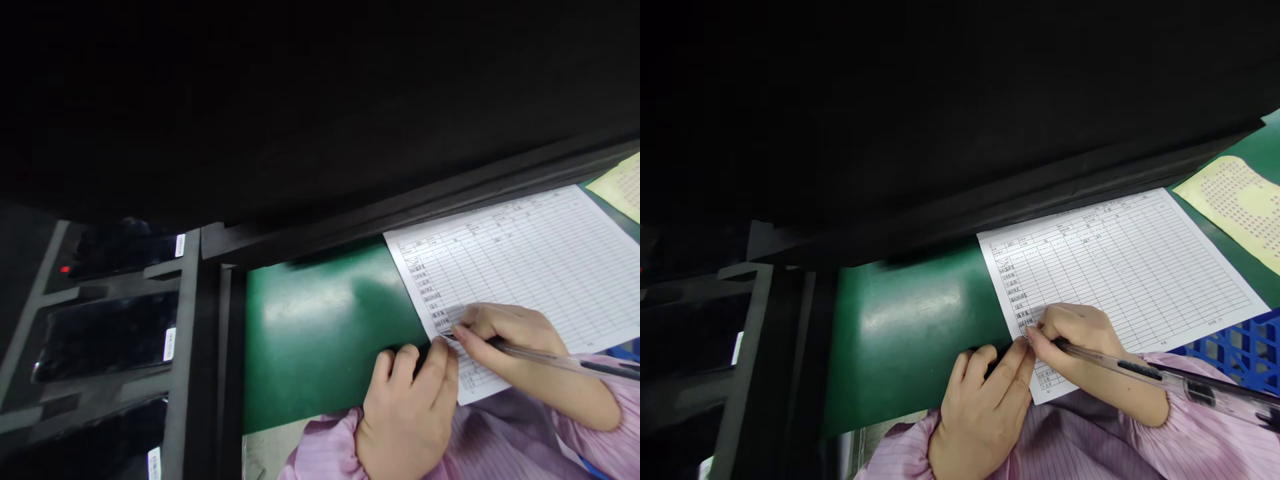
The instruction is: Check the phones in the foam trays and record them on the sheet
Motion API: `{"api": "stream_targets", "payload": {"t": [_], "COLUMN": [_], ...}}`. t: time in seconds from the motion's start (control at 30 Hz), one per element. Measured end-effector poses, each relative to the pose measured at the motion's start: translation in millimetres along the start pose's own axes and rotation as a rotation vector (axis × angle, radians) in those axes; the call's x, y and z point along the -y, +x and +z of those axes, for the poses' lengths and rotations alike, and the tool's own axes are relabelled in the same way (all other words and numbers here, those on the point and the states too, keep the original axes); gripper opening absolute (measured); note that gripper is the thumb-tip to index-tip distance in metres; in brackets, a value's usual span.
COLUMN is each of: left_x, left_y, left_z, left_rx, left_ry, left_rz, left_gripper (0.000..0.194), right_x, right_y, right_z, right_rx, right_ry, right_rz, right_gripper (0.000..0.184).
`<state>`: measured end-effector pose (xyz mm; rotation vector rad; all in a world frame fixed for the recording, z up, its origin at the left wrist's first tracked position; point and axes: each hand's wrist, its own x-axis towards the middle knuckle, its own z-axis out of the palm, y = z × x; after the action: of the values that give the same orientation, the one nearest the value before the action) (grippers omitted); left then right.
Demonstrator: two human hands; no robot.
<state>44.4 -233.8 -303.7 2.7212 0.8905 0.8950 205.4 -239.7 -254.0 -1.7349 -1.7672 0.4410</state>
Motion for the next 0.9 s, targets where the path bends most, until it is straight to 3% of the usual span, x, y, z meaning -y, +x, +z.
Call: {"api": "stream_targets", "payload": {"t": [0.27,0.47,0.9], "left_x": [1.2,0.5,0.1], "left_y": [0.7,0.6,1.9], "left_z": [0.1,0.4,1.2], "left_rx": [0.008,0.016,0.017], "left_ry": [-0.013,0.004,0.005], "left_rz": [-0.012,-0.015,-0.012], "left_gripper": [0.025,0.026,0.027], "right_x": [-2.3,-2.2,-5.2], "right_y": [1.2,-0.4,0.5], "right_z": [1.4,1.1,0.1], "right_rx": [-0.008,0.0,0.011], "right_ry": [-0.006,0.003,-0.001], "right_rz": [-0.085,0.053,0.029], "right_gripper": [0.035,0.043,0.043]}}
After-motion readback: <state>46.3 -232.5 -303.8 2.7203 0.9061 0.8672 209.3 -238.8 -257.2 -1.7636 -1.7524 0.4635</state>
